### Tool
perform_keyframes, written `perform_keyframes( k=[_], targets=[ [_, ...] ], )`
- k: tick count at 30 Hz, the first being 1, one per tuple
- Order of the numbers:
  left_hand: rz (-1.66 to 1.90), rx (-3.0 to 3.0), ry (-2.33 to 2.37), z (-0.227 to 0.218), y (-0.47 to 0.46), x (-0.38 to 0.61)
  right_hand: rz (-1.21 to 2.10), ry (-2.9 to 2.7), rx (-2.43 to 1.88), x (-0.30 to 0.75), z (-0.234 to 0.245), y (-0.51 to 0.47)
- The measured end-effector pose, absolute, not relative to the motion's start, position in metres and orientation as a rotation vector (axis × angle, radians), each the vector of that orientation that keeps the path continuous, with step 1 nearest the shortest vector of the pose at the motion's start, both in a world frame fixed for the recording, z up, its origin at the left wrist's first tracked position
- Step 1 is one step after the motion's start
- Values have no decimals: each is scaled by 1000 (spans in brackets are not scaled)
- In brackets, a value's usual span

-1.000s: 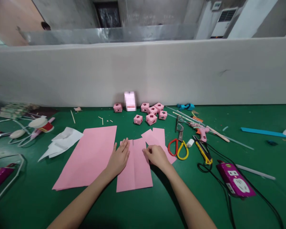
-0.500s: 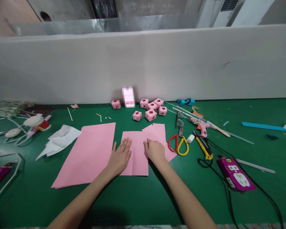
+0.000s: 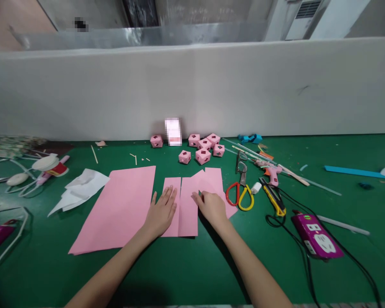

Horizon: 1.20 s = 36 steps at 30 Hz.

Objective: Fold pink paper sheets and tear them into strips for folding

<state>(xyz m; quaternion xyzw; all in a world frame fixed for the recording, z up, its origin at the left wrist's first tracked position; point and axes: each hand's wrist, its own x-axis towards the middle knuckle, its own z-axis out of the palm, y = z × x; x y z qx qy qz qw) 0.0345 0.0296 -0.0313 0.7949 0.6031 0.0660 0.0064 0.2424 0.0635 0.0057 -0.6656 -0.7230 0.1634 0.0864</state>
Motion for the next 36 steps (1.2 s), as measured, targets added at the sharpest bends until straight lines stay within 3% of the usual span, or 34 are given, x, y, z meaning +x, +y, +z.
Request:
perform_keyframes(
  k=[5,9,13,19,27,36],
  targets=[
    [432,2508,1971,-27,36,33,692,-2128,-1806,241,9,58],
    [861,2492,1885,-19,37,23,527,-2131,-1877,235,8,57],
    [973,2430,1837,-14,36,13,433,-2132,-1907,237,5,60],
    [851,2446,1935,-15,35,17,435,-2068,-1930,237,4,61],
    [223,2538,1802,-30,28,31,315,-2142,-1957,232,0,59],
    [205,2512,1832,-30,26,32,285,-2179,-1906,232,-2,55]
  ],
)
